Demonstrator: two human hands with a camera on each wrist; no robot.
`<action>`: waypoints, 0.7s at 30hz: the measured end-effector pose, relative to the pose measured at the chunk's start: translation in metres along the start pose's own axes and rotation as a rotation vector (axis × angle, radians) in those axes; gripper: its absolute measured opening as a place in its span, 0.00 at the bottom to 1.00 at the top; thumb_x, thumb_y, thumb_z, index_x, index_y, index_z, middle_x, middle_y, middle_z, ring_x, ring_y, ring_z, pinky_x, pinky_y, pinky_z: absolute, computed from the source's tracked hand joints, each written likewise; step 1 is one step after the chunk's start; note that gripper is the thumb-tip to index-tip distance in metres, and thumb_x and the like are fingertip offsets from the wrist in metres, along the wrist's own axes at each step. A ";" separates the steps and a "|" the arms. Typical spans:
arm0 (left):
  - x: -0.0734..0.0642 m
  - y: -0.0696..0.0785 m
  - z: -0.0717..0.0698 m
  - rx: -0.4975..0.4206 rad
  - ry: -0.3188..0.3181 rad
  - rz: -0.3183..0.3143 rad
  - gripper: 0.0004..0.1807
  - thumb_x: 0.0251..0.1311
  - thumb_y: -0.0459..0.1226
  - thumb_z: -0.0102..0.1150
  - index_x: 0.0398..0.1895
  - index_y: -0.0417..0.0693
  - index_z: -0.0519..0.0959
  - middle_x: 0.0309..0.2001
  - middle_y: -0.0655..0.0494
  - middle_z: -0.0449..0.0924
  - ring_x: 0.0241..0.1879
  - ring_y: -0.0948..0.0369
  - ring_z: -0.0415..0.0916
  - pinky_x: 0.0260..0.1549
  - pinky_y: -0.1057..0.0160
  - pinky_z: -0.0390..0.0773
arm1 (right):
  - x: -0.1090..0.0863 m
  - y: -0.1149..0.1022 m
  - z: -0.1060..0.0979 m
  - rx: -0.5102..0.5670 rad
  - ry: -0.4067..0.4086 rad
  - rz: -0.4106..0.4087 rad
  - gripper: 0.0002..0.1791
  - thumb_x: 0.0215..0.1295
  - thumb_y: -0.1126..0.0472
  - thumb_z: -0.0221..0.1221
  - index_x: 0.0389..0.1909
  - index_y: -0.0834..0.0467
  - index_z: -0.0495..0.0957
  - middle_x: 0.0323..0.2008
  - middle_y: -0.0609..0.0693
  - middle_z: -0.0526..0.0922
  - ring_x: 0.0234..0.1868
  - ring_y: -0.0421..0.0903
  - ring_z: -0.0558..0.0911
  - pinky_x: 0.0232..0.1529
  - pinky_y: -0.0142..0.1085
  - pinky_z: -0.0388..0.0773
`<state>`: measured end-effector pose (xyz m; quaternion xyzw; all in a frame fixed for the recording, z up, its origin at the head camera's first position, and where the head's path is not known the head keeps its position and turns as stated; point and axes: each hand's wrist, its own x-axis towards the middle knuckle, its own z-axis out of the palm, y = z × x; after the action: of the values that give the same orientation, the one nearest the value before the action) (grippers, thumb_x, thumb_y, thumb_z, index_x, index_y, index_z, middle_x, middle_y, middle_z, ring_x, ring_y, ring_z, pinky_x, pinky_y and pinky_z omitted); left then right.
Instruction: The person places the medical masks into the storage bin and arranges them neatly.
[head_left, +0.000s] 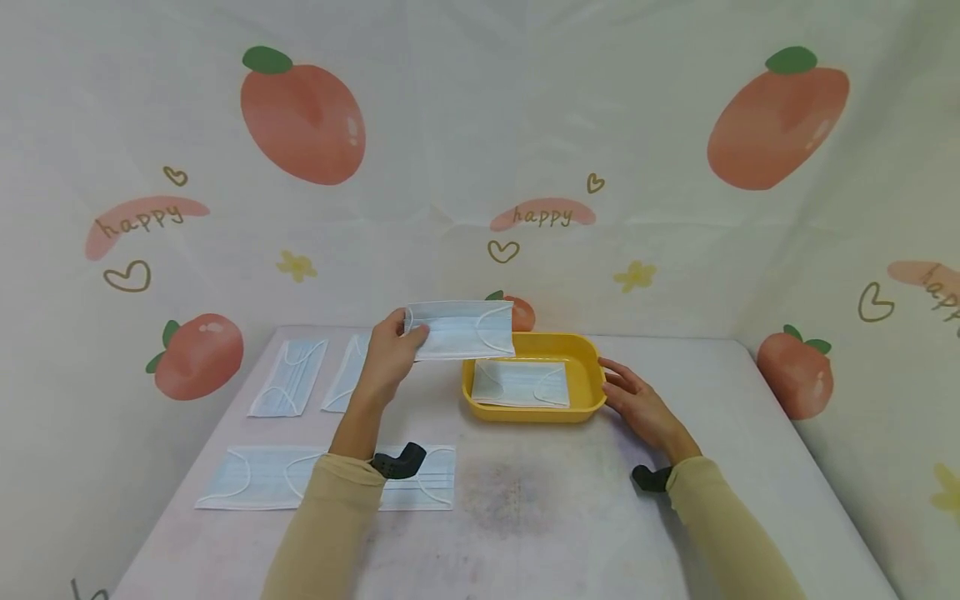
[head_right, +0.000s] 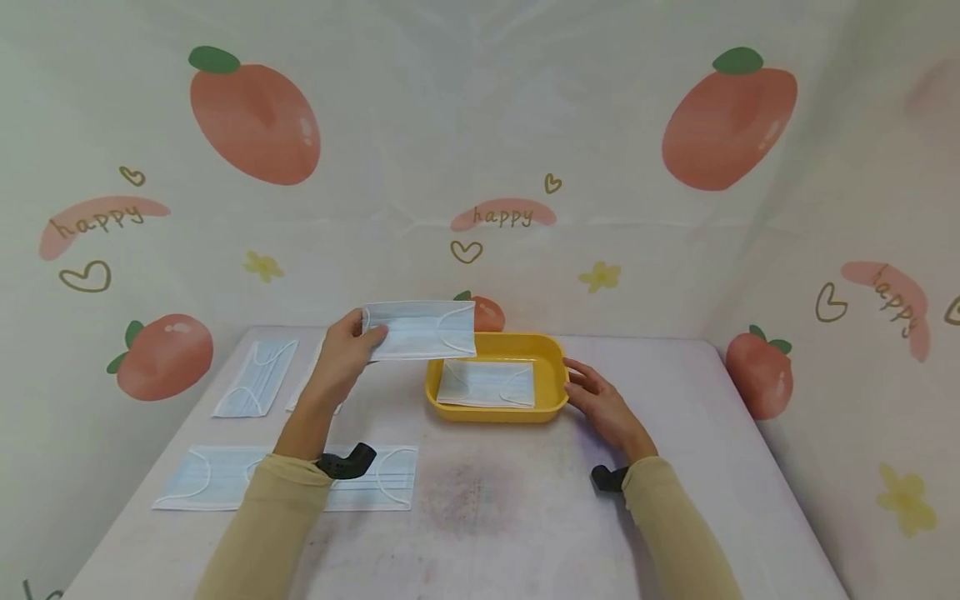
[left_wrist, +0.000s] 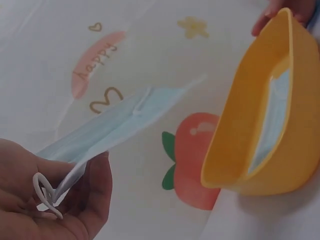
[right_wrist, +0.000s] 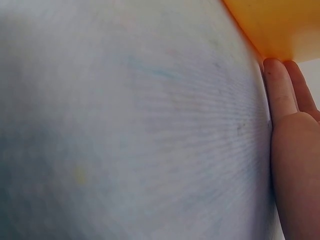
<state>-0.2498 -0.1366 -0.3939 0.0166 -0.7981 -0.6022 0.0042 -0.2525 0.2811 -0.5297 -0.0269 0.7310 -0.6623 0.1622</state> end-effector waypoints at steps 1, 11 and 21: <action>0.002 0.001 0.003 0.000 -0.007 -0.006 0.23 0.76 0.39 0.50 0.70 0.44 0.70 0.64 0.43 0.76 0.58 0.49 0.78 0.61 0.50 0.80 | 0.000 0.000 0.000 0.008 -0.001 -0.003 0.37 0.76 0.50 0.56 0.80 0.48 0.54 0.79 0.63 0.55 0.67 0.43 0.73 0.60 0.22 0.76; 0.016 0.005 0.034 -0.077 -0.065 -0.115 0.25 0.76 0.39 0.51 0.73 0.46 0.66 0.64 0.43 0.75 0.59 0.48 0.81 0.59 0.53 0.83 | 0.001 0.000 0.001 0.044 -0.005 -0.011 0.37 0.76 0.51 0.56 0.80 0.49 0.53 0.78 0.63 0.54 0.62 0.36 0.75 0.58 0.20 0.76; 0.024 -0.002 0.066 -0.063 -0.095 -0.194 0.26 0.76 0.43 0.52 0.71 0.39 0.69 0.59 0.45 0.80 0.53 0.53 0.82 0.61 0.54 0.82 | 0.001 0.000 0.001 0.049 -0.003 -0.008 0.36 0.77 0.52 0.56 0.80 0.49 0.53 0.78 0.63 0.55 0.62 0.36 0.74 0.58 0.20 0.76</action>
<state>-0.2756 -0.0742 -0.4144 0.0650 -0.7726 -0.6249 -0.0914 -0.2529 0.2800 -0.5300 -0.0269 0.7143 -0.6805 0.1609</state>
